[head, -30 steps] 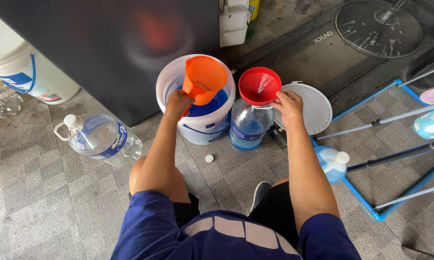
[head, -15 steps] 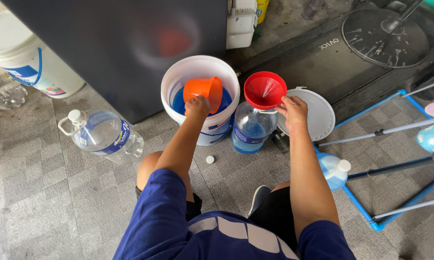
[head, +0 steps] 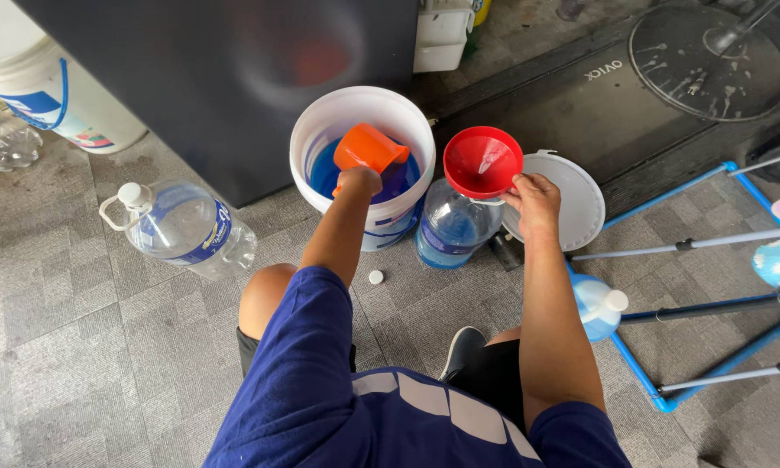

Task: The person scoops blue liquid from a white bucket using an orange scoop and pours it through a red funnel into a clear plastic bottle. The person repeats this process multiple times to fill the bottle.

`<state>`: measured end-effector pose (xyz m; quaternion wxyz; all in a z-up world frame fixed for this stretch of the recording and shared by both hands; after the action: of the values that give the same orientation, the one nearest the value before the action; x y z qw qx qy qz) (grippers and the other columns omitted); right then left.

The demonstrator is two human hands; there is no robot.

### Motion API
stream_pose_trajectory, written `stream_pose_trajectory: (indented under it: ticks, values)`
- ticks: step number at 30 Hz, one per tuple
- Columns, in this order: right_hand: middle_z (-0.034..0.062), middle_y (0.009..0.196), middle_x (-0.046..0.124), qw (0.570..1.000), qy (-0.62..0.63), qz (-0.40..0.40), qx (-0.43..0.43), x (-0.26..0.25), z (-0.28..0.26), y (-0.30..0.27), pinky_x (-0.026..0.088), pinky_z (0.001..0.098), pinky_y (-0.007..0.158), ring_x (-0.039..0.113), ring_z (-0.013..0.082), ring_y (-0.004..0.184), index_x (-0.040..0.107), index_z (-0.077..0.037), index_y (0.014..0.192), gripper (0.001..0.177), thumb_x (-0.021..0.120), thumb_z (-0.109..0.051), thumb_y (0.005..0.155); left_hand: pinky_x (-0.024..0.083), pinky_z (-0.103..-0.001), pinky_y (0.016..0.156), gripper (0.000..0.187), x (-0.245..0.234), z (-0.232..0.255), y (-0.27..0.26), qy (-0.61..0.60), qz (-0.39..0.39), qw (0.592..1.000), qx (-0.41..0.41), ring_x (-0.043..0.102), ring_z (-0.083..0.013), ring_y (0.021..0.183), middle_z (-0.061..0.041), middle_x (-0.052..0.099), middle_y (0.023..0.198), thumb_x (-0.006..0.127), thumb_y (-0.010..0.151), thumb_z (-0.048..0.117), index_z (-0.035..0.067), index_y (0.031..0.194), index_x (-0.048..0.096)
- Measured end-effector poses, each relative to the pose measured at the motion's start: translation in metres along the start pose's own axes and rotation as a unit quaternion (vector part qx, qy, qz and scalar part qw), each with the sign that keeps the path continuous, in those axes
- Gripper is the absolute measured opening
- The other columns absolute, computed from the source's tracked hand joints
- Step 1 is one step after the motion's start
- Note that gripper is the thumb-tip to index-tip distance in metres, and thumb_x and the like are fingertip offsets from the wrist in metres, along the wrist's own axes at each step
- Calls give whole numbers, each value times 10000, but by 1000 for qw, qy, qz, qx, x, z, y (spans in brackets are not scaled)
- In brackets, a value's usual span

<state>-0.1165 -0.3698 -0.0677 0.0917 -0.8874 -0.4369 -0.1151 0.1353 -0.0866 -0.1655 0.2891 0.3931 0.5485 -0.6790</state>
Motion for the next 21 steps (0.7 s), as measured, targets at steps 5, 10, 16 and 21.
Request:
stream_pose_trajectory:
  ticks: [5, 10, 16, 21]
  values:
    - [129, 862, 668, 1000, 2, 10, 6, -2, 3, 2, 687, 424, 825, 740, 262, 784, 628, 40, 905, 126, 641, -61, 979, 549, -499, 714, 302, -10, -10, 15, -106, -95, 990, 22, 698, -365, 883, -207, 712, 1044, 645, 899, 178, -7, 1125, 718]
    - [131, 891, 682, 1000, 11, 11, 0, -6, 11, 7, 683, 426, 805, 732, 255, 804, 640, 38, 928, 100, 639, -54, 967, 427, -407, 518, 192, -17, -54, -10, -533, -168, 829, -11, 557, -237, 536, -124, 594, 703, 676, 905, 195, 42, 928, 561]
    - [146, 950, 693, 1000, 21, 7, 3, -10, 18, 11, 692, 416, 797, 742, 248, 848, 637, 37, 919, 102, 651, -54, 963, 413, -352, 483, 222, -35, -68, -83, -668, -157, 726, 46, 502, -172, 498, -99, 591, 708, 650, 923, 160, 24, 1067, 548]
    - [144, 959, 700, 1000, 27, 4, 9, -5, 19, 12, 676, 400, 795, 747, 265, 844, 670, 35, 957, 105, 652, -68, 947, 393, -284, 464, 277, -72, -57, -150, -690, -159, 690, 150, 502, -119, 509, -47, 565, 716, 636, 915, 129, 45, 1156, 529]
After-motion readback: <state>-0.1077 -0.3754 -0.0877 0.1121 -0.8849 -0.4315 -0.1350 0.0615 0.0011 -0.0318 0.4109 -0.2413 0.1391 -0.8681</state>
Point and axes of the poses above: each hand's wrist, its own y-axis towards the middle knuckle, its own x-axis out of the palm, z = x × y, the point moved 1 cm from there along y, towards the middle knuckle
